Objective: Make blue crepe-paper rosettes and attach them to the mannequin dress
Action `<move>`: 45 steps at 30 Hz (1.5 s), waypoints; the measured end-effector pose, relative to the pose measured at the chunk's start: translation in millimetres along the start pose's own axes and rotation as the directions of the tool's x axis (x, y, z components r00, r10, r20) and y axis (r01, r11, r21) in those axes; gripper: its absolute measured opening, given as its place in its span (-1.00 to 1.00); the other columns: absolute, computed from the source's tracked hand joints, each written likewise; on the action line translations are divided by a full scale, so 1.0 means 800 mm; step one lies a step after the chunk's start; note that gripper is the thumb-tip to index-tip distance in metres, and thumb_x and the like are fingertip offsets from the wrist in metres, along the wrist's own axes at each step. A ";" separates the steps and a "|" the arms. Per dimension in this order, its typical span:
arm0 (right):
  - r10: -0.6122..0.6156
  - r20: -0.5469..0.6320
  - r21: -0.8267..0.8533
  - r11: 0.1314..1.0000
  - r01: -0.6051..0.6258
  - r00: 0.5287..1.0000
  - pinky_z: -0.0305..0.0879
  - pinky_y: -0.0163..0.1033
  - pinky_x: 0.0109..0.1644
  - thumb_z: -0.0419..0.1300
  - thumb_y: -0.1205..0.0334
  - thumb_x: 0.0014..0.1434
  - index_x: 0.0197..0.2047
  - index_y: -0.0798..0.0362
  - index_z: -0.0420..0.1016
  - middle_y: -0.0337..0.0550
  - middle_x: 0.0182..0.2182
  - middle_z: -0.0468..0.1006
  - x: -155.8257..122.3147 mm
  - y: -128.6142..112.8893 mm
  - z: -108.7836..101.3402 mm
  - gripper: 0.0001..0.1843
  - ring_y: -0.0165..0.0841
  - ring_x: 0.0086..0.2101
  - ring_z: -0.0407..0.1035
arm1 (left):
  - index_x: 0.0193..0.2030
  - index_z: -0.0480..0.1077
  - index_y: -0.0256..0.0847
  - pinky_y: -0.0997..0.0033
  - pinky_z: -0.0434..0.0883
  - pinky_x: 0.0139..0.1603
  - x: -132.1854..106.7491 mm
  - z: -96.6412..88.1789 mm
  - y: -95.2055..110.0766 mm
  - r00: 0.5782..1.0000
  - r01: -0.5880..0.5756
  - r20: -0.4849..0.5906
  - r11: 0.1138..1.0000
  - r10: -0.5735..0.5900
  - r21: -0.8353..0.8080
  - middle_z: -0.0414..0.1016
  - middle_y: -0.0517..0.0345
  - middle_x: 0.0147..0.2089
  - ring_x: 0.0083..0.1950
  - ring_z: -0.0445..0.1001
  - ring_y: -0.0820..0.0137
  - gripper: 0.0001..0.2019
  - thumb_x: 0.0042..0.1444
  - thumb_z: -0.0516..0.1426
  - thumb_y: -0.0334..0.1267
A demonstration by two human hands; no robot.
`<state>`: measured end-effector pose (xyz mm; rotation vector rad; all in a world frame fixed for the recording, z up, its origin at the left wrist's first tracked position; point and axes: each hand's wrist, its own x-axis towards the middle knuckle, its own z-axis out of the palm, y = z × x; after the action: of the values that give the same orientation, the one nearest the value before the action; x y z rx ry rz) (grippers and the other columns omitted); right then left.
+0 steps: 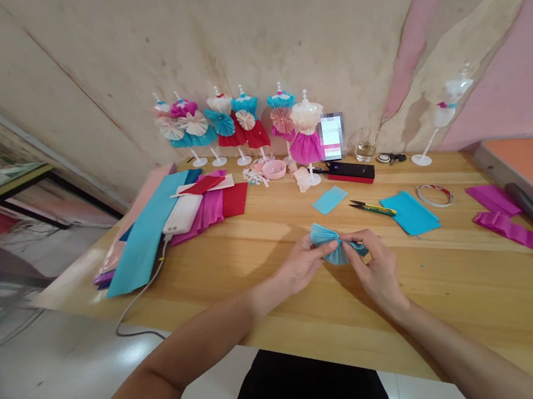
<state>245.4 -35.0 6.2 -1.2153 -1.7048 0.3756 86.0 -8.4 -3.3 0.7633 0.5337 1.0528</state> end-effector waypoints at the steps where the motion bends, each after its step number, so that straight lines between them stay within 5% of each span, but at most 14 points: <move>1: -0.007 0.002 -0.007 1.000 0.007 1.000 0.30 -0.15 -0.16 0.19 0.20 0.24 -0.16 -0.01 0.50 -0.15 -0.26 0.54 0.000 0.000 0.000 -0.87 -0.28 -0.23 0.41 | -0.23 0.54 -0.27 0.30 0.26 0.07 -0.001 0.001 0.001 1.000 -0.005 -0.003 1.000 0.005 0.005 0.55 0.10 -0.18 -0.11 0.44 0.40 -0.71 -0.09 0.38 -0.21; 16: -0.070 0.067 -0.007 0.997 0.070 0.995 0.32 -0.14 -0.14 0.16 0.24 0.25 -0.16 -0.03 0.48 -0.13 -0.23 0.49 0.005 0.001 0.000 -0.89 -0.29 -0.20 0.40 | -0.25 0.54 -0.26 0.32 0.27 0.03 0.005 -0.008 0.001 1.000 -0.005 -0.004 0.999 0.005 0.038 0.54 0.09 -0.21 -0.14 0.44 0.39 -0.73 -0.09 0.37 -0.21; 27: 0.007 0.102 -0.032 0.999 -0.004 0.995 0.31 -0.17 -0.19 0.15 0.18 0.25 -0.19 -0.01 0.47 -0.15 -0.27 0.49 0.004 0.004 0.003 -0.88 -0.30 -0.25 0.39 | -0.30 0.49 -0.29 0.36 0.27 -0.10 0.008 -0.018 0.003 0.999 -0.017 -0.020 0.949 0.025 0.314 0.49 0.13 -0.29 -0.23 0.39 0.41 -0.71 -0.04 0.32 -0.09; 34: 0.054 0.111 -0.007 0.999 -0.053 0.992 0.29 -0.21 -0.20 0.17 0.14 0.24 -0.17 0.01 0.45 -0.17 -0.28 0.51 0.003 0.004 0.001 -0.85 -0.33 -0.28 0.39 | -0.26 0.47 -0.25 0.42 0.24 -0.10 0.014 -0.023 0.004 0.997 -0.056 0.071 0.963 0.039 0.263 0.42 0.19 -0.26 -0.18 0.37 0.44 -0.74 -0.05 0.34 -0.16; 45: 0.149 0.072 0.031 0.988 -0.152 0.986 0.30 -0.19 -0.20 0.21 0.03 0.18 -0.15 0.00 0.35 -0.17 -0.28 0.49 -0.002 0.010 0.000 -0.73 -0.32 -0.30 0.38 | -0.26 0.46 -0.24 0.42 0.27 -0.12 0.014 -0.026 0.002 0.988 0.073 0.126 0.990 -0.089 0.121 0.41 0.20 -0.26 -0.19 0.38 0.46 -0.74 -0.05 0.35 -0.18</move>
<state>249.6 -32.5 0.0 -1.3216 -1.6618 0.5438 74.8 8.9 -15.4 0.8992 0.5120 0.8952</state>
